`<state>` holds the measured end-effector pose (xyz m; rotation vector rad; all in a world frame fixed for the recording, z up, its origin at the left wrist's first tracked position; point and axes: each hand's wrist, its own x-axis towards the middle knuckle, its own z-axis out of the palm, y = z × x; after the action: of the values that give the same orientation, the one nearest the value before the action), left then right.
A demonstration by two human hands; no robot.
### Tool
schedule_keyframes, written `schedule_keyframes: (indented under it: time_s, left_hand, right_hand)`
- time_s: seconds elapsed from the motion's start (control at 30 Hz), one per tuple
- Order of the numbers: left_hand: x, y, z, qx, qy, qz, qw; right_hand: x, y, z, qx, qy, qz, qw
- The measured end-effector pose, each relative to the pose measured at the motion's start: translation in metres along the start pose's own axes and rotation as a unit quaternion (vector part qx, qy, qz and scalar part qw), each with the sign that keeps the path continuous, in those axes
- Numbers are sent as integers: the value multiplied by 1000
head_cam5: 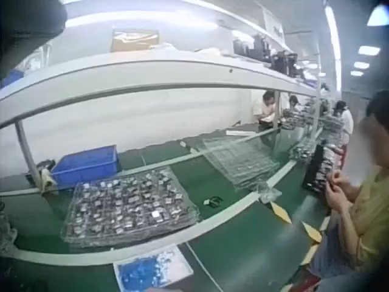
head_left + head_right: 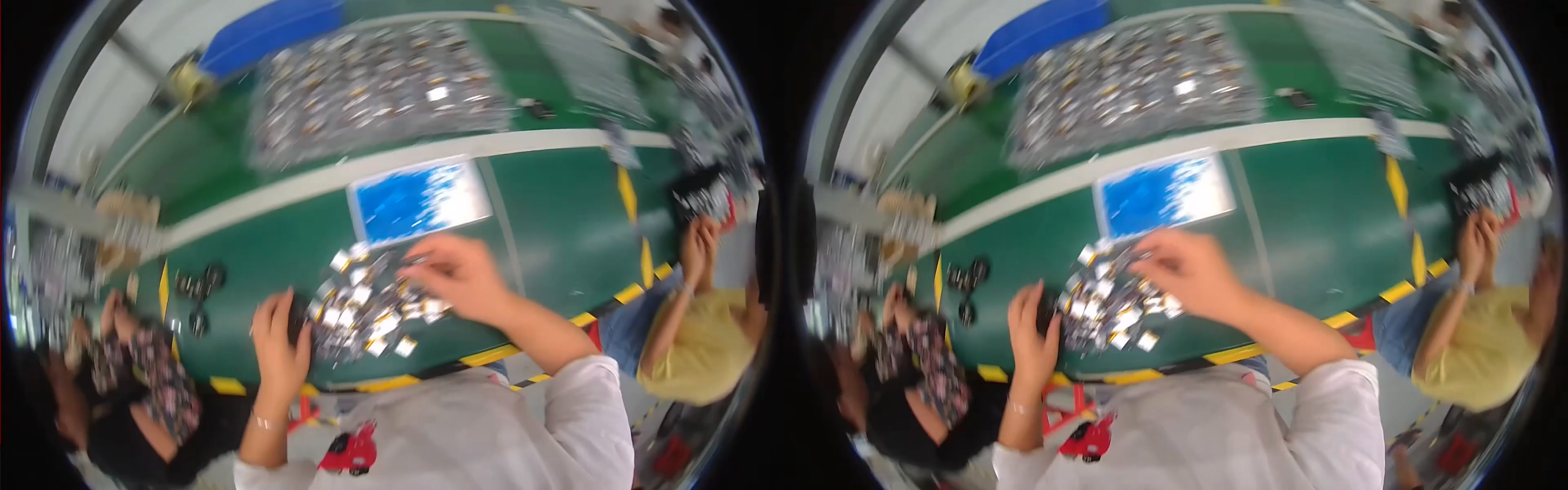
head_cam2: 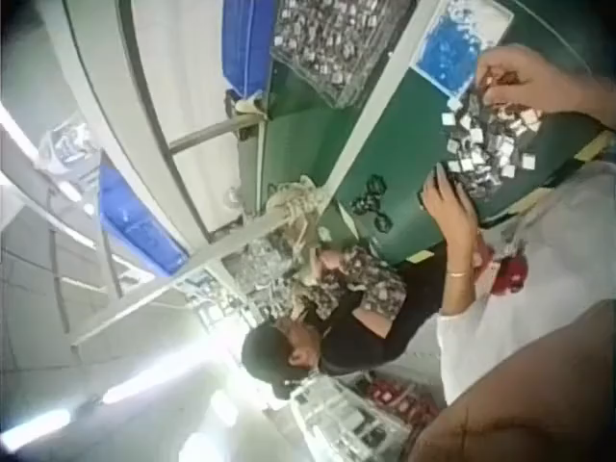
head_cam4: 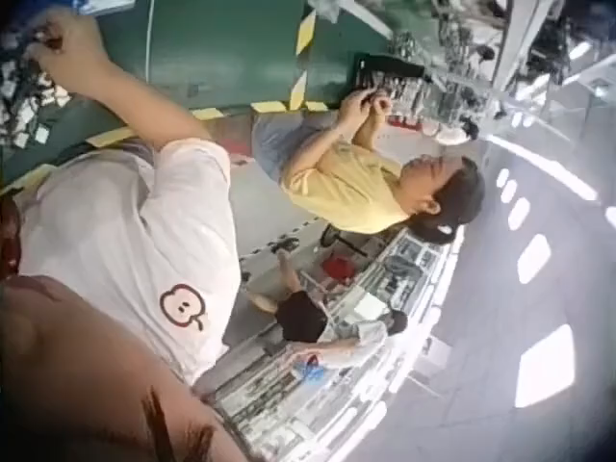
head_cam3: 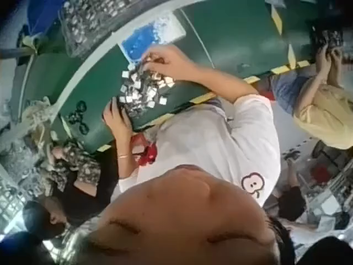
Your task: The person assembles small electronic components, including wiring and batteries, into device housings by hand.
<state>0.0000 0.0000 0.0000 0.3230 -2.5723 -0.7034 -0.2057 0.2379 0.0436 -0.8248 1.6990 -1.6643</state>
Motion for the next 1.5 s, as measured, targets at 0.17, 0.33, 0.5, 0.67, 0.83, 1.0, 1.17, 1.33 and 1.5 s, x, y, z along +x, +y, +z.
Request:
schedule_keyframes:
  time_s: [0.17, 0.33, 0.5, 0.67, 0.83, 1.0, 1.17, 1.33, 1.5]
  left_hand:
    - [68, 22, -20, -178, -9, -123, 976]
    - [91, 67, 15, -495, -125, -156, 846]
    - [89, 67, 22, -600, -152, -222, 754]
    - [86, 59, 23, -612, -108, -240, 746]
    - [79, 50, 29, -588, -78, -228, 772]
    - [75, 64, 30, -571, -103, -250, 775]
    - [75, 76, 33, -521, -93, -204, 823]
    - [71, 75, 37, -452, -96, -142, 875]
    - [66, 75, 47, -438, -59, -147, 885]
  right_hand:
    - [28, -6, 16, 51, 57, -66, 995]
    - [19, -11, 21, 33, 48, -73, 996]
    - [19, -14, 22, -81, 77, -111, 988]
    - [19, -18, 33, -158, 106, -68, 979]
    - [18, -22, 35, -202, 101, -75, 971]
    - [15, -20, 36, -225, 76, -159, 958]
    - [17, -18, 46, -227, 91, -158, 957]
    - [20, -17, 50, -241, 94, -144, 955]
    - [22, -16, 50, -278, 93, -160, 942]
